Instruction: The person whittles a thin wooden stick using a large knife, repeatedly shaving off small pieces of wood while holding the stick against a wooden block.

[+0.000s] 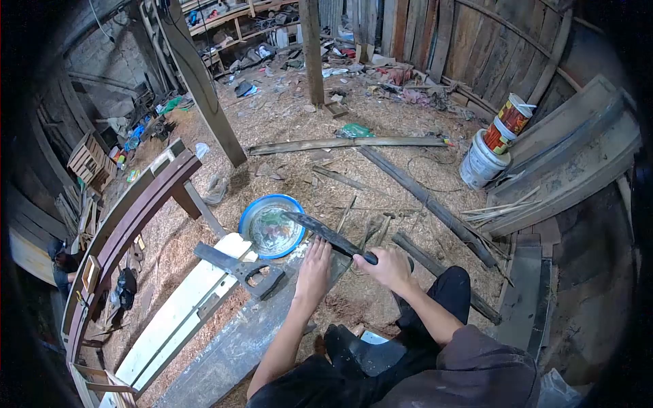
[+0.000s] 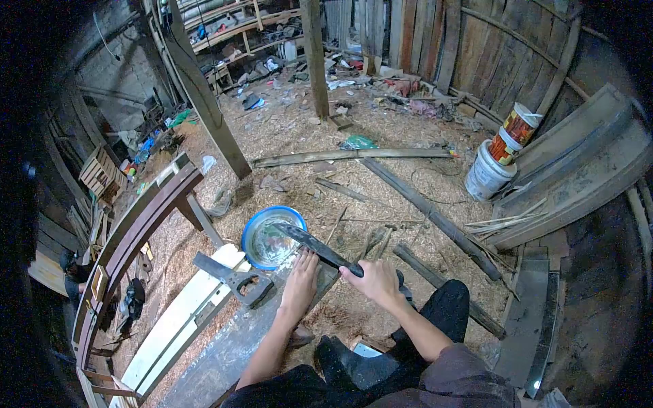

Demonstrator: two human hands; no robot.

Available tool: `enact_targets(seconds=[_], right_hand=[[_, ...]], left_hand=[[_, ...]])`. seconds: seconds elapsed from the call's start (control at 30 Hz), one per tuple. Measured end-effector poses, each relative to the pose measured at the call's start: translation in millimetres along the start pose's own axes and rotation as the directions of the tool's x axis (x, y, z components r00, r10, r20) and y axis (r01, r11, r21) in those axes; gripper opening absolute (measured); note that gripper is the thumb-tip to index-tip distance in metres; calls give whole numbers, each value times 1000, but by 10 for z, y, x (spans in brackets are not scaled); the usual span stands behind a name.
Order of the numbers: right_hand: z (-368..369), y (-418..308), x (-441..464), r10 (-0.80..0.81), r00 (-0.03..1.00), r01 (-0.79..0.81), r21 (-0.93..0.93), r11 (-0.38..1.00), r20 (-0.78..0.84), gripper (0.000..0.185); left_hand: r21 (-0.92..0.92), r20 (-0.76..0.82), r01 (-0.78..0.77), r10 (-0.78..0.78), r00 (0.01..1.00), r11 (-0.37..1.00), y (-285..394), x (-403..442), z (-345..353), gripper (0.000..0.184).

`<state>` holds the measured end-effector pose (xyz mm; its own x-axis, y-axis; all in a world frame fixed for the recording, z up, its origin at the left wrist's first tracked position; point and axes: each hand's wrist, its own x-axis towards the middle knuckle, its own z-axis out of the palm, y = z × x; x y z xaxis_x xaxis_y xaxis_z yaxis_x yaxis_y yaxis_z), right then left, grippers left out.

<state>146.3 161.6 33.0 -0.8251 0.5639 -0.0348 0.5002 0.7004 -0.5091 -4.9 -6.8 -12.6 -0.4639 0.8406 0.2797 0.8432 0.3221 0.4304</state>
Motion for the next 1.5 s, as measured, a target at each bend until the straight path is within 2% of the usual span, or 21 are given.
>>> enact_targets(seconds=[0.3,0.37,0.4,0.5,0.57,0.63,0.67,0.7,0.77,0.8,0.83,0.97,1.07,1.13,1.17,1.23,1.3,1.37,1.4,1.47,1.5], right_hand=[[53,-2,226,11,999,-12,-31,999,-36,71],[107,-64,165,-218,952,196,-122,973,-215,69],[8,-5,156,-118,993,117,-98,988,4,67],[-225,70,463,8,998,-2,-105,994,60,66],[-95,262,570,-39,999,39,-47,998,-5,68],[-109,113,500,-32,999,32,-119,992,6,70],[93,251,424,-141,986,124,-166,978,-93,70],[42,242,380,-130,987,113,-167,980,-93,70],[-145,190,444,-159,978,188,-243,952,133,70],[-113,300,560,-205,978,208,-299,931,40,70],[-76,319,615,-198,979,203,-291,935,46,70],[106,311,575,-41,996,32,-115,993,-78,68],[-85,307,515,-163,980,140,-191,972,-111,68],[-383,201,569,-29,973,96,-287,953,230,69],[-330,283,596,-21,971,91,-284,954,239,69],[-178,424,682,-140,990,130,-287,949,-14,70],[-71,322,538,9,1000,-6,-121,993,23,69],[13,427,442,-139,987,121,-203,972,-78,68],[-59,411,445,-139,987,120,-200,973,-84,68],[-224,384,470,-143,978,177,-231,957,154,69],[-229,410,531,-137,978,171,-227,959,158,69]], left_hand=[[80,-7,2,-1,1000,997,-39,16,-1,47],[90,41,30,-34,999,995,-42,23,-2,52],[85,43,35,-39,998,996,-43,22,-5,52],[126,29,5,-8,1000,992,-37,11,-12,54],[141,12,-12,11,1000,990,-32,38,-13,55],[135,0,-11,11,1000,991,-29,95,-25,56],[125,16,5,-7,1000,992,-13,78,-33,56],[122,34,16,-20,999,992,-9,66,-52,57],[127,79,39,-49,996,991,-19,108,-71,55],[135,46,8,-14,999,991,-26,105,-75,55],[143,20,-24,21,1000,989,-28,84,-80,54],[101,-53,-37,42,998,994,-53,120,-37,57],[104,-44,-42,47,998,994,-100,119,18,62],[158,-30,-48,53,998,986,-81,109,6,65],[153,-20,-46,49,999,987,-71,110,11,65],[127,-31,-39,43,999,991,-62,125,-6,65],[133,-32,-32,36,999,991,-58,143,-20,64],[132,-43,-42,48,998,990,-48,130,-22,63],[132,-39,-40,45,998,990,-52,133,-23,61],[153,-34,-46,51,998,987,-76,152,-16,61],[163,-22,-49,53,998,985,-64,121,-7,61]])
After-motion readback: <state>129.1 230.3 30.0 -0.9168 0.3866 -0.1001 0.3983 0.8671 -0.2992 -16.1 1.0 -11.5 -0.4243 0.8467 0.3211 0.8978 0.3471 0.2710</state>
